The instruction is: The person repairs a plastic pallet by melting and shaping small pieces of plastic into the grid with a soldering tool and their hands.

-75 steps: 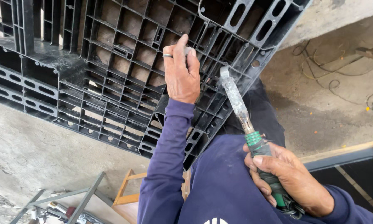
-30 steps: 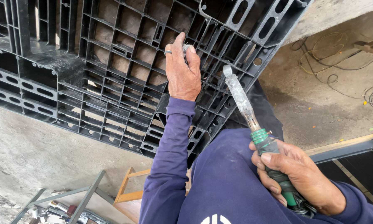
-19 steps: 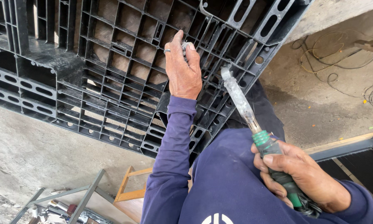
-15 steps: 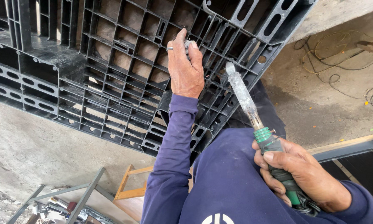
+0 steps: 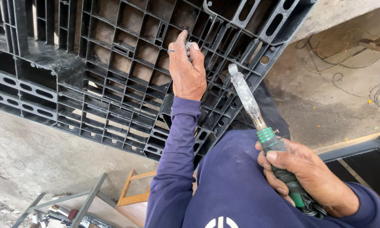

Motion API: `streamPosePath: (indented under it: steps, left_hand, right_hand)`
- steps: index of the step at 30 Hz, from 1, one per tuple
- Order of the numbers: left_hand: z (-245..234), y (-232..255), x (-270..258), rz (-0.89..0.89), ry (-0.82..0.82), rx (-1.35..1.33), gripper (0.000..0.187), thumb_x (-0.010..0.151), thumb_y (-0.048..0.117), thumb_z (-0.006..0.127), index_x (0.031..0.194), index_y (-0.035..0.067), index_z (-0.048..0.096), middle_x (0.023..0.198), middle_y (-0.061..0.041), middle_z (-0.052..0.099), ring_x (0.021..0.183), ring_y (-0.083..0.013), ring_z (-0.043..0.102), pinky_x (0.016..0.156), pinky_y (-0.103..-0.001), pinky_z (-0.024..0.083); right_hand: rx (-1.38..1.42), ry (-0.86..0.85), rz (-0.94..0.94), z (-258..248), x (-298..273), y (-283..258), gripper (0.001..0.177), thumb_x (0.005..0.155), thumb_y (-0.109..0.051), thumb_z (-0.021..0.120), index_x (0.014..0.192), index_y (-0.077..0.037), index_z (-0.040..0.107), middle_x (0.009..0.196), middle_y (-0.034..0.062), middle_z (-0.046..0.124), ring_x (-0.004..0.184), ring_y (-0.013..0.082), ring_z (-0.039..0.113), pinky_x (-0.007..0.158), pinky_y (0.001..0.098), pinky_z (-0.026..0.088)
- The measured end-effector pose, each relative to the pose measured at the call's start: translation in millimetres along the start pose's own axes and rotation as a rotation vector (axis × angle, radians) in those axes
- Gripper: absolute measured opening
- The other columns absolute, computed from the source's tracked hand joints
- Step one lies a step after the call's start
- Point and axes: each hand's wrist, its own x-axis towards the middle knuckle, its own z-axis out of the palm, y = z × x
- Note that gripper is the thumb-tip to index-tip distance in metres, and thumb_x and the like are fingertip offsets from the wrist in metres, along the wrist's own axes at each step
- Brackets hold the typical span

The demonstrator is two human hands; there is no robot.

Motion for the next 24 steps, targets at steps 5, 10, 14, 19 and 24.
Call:
streamPosePath:
  steps: [5, 10, 14, 19, 24]
  left_hand:
    - [0, 0, 0, -0.011, -0.004, -0.018, 0.037, 0.11, 0.015, 0.052, 0.143, -0.002, 0.05, 0.116, -0.014, 0.059, 0.099, -0.0236, 0.066, 0.084, -0.035, 0.058]
    - [1, 0, 2, 0.022, 0.032, 0.021, 0.034, 0.112, 0.015, 0.053, 0.141, -0.001, 0.052, 0.116, -0.015, 0.06, 0.1, -0.0276, 0.065, 0.088, -0.038, 0.056]
    - [1, 1, 2, 0.02, 0.03, 0.002, 0.034, 0.111, 0.015, 0.052, 0.141, -0.001, 0.052, 0.117, -0.016, 0.06, 0.1, -0.0276, 0.065, 0.086, -0.038, 0.056]
    - [4, -10, -4, 0.004, 0.015, -0.014, 0.034, 0.111, 0.014, 0.053, 0.141, -0.001, 0.052, 0.118, -0.017, 0.059, 0.098, -0.0276, 0.066, 0.084, -0.037, 0.057]
    - [6, -12, -6, 0.015, 0.031, 0.003, 0.034, 0.111, 0.013, 0.054, 0.142, 0.0, 0.051, 0.117, -0.016, 0.058, 0.098, -0.028, 0.065, 0.084, -0.038, 0.057]
  right_hand:
    - [-0.004, -0.007, -0.006, 4, 2, 0, 0.041, 0.102, -0.022, 0.061, 0.129, 0.007, 0.051, 0.09, 0.0149, 0.062, 0.05, 0.0126, 0.057, 0.034, 0.0255, 0.047]
    - [0.06, 0.016, 0.046, 14, 2, -6, 0.041, 0.101, -0.021, 0.06, 0.131, 0.004, 0.049, 0.089, 0.0138, 0.061, 0.047, 0.0133, 0.055, 0.029, 0.0274, 0.047]
    - [0.159, -0.034, 0.02, 23, 6, -14, 0.038, 0.103, -0.017, 0.06, 0.13, 0.008, 0.05, 0.092, 0.0123, 0.058, 0.052, 0.0123, 0.054, 0.032, 0.0284, 0.048]
    - [0.143, 0.023, -0.001, 40, 5, -8, 0.038, 0.104, -0.018, 0.059, 0.129, 0.01, 0.051, 0.092, 0.0129, 0.057, 0.054, 0.013, 0.055, 0.031, 0.0282, 0.048]
    - [0.158, 0.017, -0.032, 40, -2, -5, 0.04, 0.105, -0.018, 0.058, 0.131, 0.011, 0.049, 0.092, 0.0125, 0.056, 0.054, 0.0124, 0.054, 0.032, 0.0272, 0.048]
